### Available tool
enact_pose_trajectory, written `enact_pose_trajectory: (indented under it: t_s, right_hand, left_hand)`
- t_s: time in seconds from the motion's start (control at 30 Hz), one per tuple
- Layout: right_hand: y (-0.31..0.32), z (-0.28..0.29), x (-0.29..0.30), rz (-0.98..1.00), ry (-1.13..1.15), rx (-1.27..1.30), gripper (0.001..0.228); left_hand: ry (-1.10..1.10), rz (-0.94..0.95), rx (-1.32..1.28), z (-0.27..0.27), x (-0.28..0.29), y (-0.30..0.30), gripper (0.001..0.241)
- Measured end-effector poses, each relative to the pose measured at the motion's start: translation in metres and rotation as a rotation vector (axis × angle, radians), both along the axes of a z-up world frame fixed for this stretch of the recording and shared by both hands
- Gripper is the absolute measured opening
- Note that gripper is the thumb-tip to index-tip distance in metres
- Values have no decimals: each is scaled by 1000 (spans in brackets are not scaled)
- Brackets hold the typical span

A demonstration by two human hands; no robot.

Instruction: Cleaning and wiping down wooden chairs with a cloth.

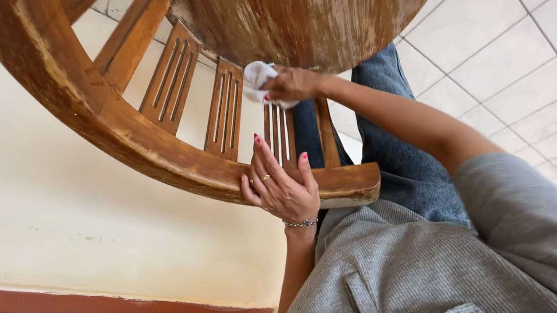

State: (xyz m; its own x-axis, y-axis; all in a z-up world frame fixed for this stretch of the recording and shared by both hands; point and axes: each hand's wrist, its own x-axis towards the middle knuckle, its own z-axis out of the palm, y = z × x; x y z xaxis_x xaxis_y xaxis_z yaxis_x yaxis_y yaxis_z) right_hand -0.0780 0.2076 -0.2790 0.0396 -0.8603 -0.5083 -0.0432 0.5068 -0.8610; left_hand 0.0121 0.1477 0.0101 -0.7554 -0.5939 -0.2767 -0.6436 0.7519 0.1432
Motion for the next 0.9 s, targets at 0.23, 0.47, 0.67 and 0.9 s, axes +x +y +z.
enact_pose_trajectory:
  t_s: [0.23,0.47,0.67,0.9]
  right_hand:
    - [27,126,-50,213,-492,203,50]
    - [43,208,-61,220,-147,372,49]
    - [43,55,6,359,204,461,53]
    - [38,238,-56,518,-97,292,58]
  left_hand:
    - [-4,143,59,-13,2,57,69]
    - [81,198,26,-6,-8,60,83]
    - [43,186,40,4,-19,58,83]
    - [93,218,26,-2,-20,58,82]
